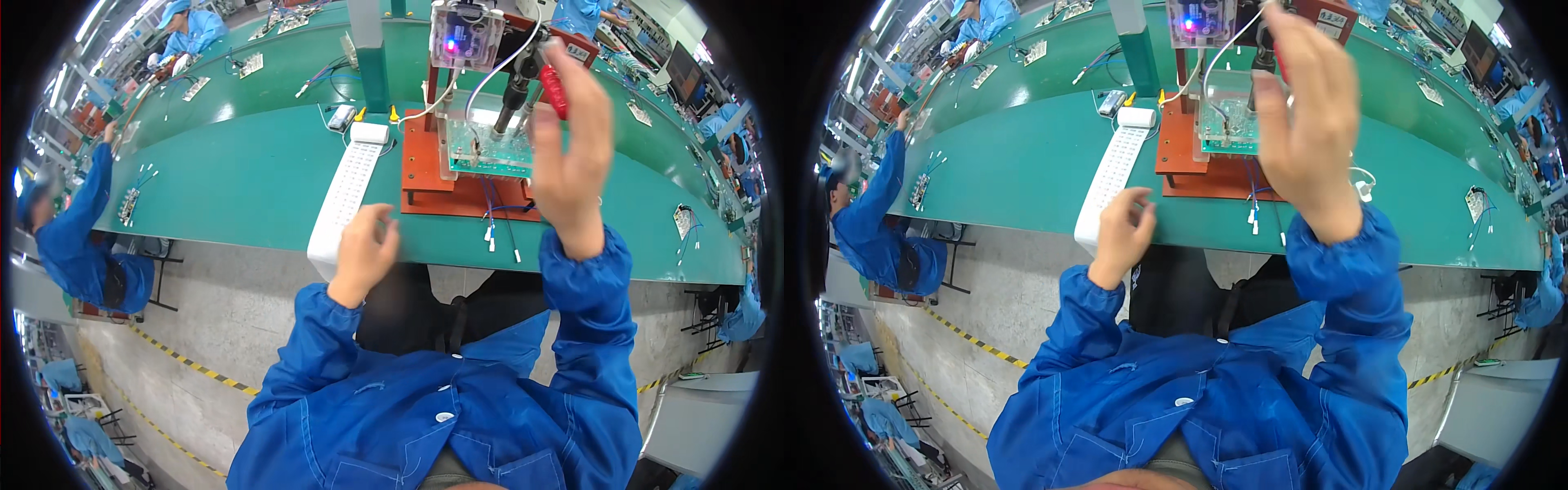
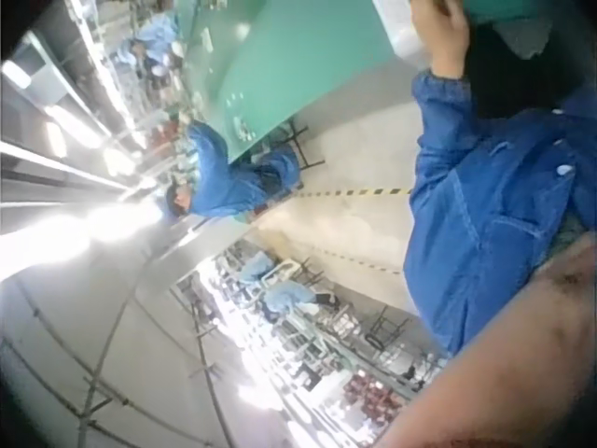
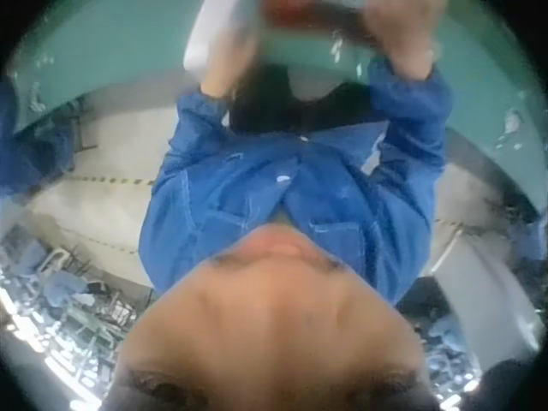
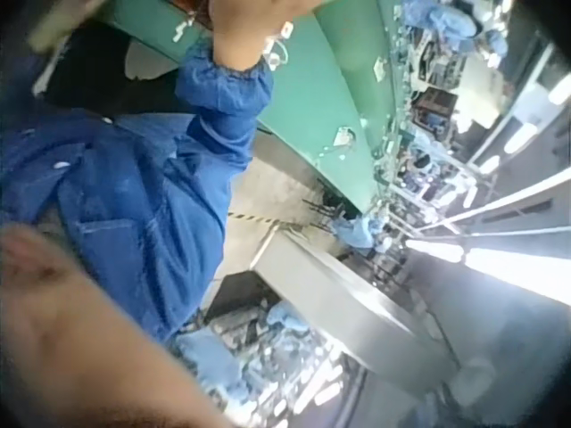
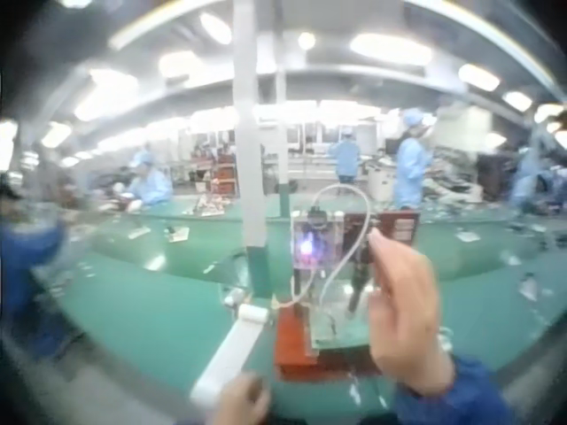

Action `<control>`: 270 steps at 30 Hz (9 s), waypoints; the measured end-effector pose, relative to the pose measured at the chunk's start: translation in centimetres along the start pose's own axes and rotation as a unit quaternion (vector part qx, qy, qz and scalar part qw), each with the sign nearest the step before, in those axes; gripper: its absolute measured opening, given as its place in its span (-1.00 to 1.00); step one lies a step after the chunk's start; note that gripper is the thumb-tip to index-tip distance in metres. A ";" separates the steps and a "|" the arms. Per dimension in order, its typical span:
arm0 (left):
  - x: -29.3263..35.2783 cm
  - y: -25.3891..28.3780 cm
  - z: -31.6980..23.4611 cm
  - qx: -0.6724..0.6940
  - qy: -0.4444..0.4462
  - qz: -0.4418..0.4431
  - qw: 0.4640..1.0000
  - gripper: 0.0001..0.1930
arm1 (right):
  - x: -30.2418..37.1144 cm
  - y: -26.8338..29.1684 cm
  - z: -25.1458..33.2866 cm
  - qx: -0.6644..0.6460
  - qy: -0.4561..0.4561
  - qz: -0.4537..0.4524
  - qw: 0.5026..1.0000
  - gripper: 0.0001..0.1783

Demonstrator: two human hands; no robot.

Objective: Manually assemble and test circuit boards using a specialized press-down jig at an industrial workstation.

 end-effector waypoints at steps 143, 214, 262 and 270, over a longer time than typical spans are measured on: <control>1.9 -9.6 -3.7 -0.052 -0.108 0.252 0.960 0.01 | 25.5 -3.4 -4.8 -0.195 -0.329 0.352 0.855 -0.95; 1.2 -8.3 -3.6 -0.200 -0.099 0.018 0.975 -0.70 | 28.8 -6.8 -41.9 0.352 -0.495 0.324 0.725 0.04; 2.0 -7.6 -4.6 -0.243 -0.166 -0.098 0.951 -0.80 | 28.2 -24.0 -48.2 0.321 -0.202 0.330 0.865 -0.64; 2.3 -6.6 -4.7 -0.209 -0.170 -0.117 0.956 -0.84 | 23.7 -19.1 -39.7 0.344 -0.131 0.328 0.870 -0.83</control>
Point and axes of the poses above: each hand's wrist, its own x-axis away from the middle knuckle, its own y-axis out of the back of the hand, z = x × y, the point moved 8 cm from there along -x, towards the middle knuckle, and after that the axes turned 15 degrees about x, right-handed, at the moved point
